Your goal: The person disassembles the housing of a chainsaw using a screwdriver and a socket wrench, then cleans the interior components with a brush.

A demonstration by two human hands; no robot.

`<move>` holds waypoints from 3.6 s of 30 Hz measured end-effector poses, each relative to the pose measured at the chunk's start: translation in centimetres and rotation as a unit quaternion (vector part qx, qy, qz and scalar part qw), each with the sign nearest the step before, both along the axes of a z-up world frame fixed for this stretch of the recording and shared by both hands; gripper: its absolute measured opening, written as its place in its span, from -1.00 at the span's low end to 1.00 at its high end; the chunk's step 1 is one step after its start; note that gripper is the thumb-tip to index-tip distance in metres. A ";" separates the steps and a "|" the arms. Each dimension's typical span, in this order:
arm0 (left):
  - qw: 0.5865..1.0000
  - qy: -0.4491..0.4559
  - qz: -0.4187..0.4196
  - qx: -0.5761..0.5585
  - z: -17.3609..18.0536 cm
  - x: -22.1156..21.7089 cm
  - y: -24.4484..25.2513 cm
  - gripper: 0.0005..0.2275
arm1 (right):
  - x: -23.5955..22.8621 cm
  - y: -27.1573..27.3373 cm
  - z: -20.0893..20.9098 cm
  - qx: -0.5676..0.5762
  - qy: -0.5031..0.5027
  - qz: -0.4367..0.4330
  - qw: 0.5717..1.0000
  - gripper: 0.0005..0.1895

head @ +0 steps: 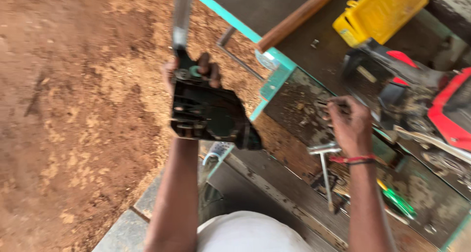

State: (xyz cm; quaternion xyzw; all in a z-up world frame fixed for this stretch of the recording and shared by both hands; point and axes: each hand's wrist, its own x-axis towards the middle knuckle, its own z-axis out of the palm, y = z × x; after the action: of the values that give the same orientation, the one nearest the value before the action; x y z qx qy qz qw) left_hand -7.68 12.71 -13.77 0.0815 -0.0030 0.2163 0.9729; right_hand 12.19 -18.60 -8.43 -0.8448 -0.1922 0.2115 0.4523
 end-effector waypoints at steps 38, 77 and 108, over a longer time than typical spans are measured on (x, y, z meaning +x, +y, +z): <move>0.996 -0.069 -0.056 0.011 2.0 1.8 -2.1 -0.55 | -0.1 -0.1 -0.3 -0.049 0.028 -0.013 0.998 -0.80; 0.999 -0.052 -0.004 0.015 2.5 1.8 -2.0 -0.56 | -4.3 -1.3 -3.1 -0.088 -0.343 0.079 0.932 -0.88; 0.977 0.009 0.206 0.060 5.5 -7.0 7.3 -0.52 | -9.6 3.5 2.0 0.106 -0.078 -0.065 0.989 -0.81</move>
State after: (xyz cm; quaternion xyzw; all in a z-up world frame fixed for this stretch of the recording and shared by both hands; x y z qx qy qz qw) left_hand -14.70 20.06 -8.24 0.1405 0.0098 0.4110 0.9007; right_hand 2.57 -15.10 -6.40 -0.8167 -0.1928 0.0938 0.5358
